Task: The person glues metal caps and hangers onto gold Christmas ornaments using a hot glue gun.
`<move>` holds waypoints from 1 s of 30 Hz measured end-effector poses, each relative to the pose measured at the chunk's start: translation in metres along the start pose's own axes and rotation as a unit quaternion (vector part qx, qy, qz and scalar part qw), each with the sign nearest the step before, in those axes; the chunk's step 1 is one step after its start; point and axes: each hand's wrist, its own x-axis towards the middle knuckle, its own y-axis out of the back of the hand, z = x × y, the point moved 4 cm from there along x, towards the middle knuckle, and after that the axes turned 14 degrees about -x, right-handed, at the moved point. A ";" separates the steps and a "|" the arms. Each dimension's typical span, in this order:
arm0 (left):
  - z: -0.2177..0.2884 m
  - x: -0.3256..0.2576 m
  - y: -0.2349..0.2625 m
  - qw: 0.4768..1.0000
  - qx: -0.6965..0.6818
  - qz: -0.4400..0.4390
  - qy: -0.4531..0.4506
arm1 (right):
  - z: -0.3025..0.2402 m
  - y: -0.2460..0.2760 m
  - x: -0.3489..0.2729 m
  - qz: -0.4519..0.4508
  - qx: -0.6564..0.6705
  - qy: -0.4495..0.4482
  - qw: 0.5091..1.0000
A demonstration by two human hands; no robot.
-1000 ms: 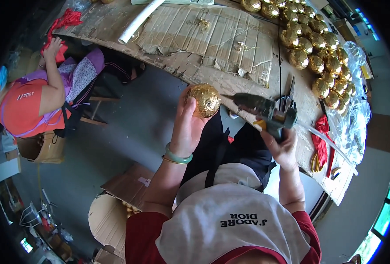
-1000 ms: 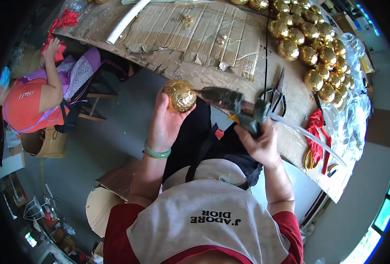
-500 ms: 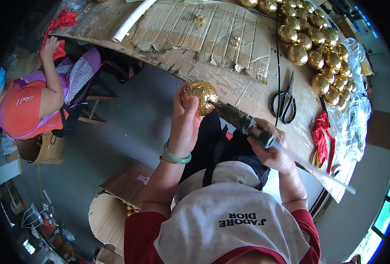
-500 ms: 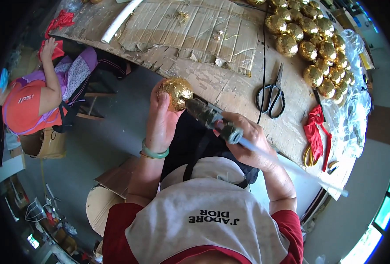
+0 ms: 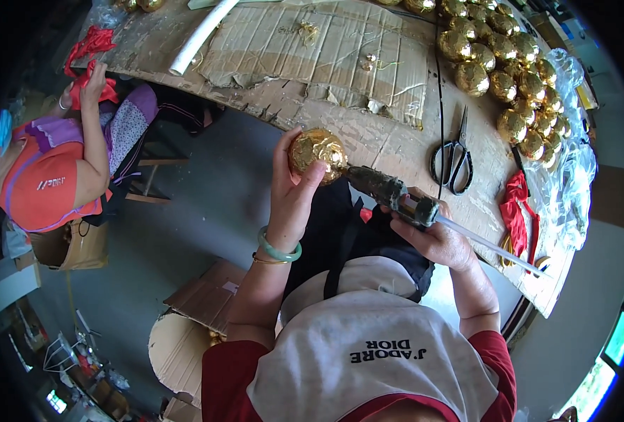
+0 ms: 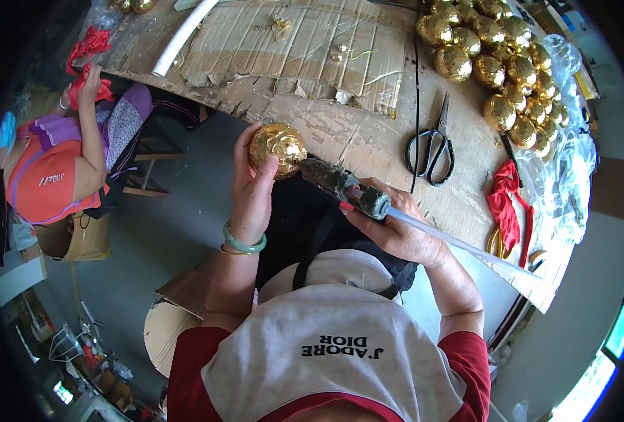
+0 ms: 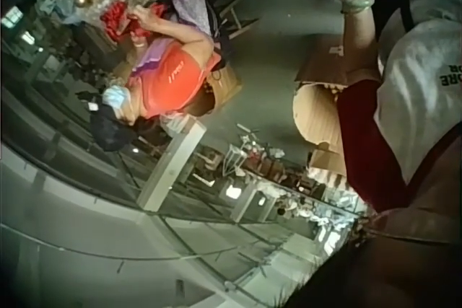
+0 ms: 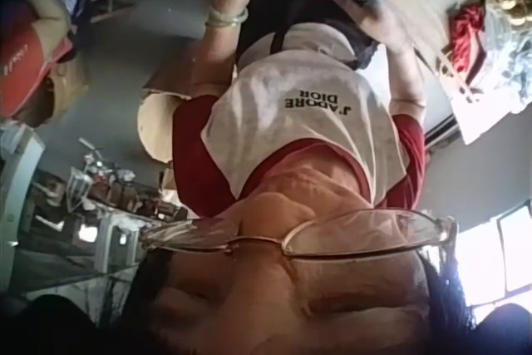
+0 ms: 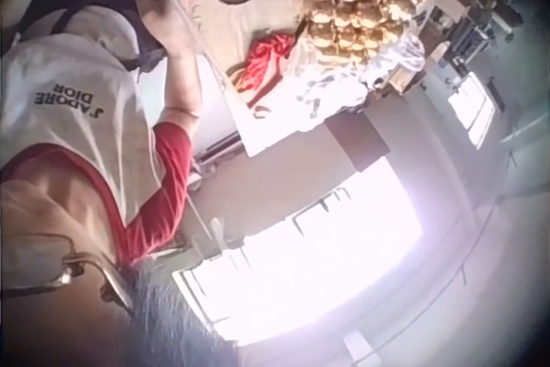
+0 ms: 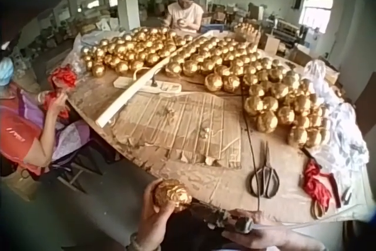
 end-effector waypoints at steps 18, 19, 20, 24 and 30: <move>-0.010 0.002 -0.001 0.990 -0.119 0.027 0.071 | 0.010 0.005 -0.010 0.015 -0.006 0.024 1.000; -0.011 0.001 -0.002 0.990 -0.115 0.025 0.078 | 0.012 0.004 -0.011 0.019 0.019 0.023 0.999; -0.013 0.000 -0.001 0.990 -0.113 0.024 0.085 | 0.011 0.004 -0.011 0.019 0.019 0.022 0.999; -0.016 -0.002 0.000 0.989 -0.116 0.025 0.088 | 0.005 0.007 -0.008 0.045 -0.043 0.055 0.997; -0.016 -0.004 -0.002 0.987 -0.119 0.035 0.100 | 0.006 0.006 -0.007 0.035 -0.027 0.059 0.997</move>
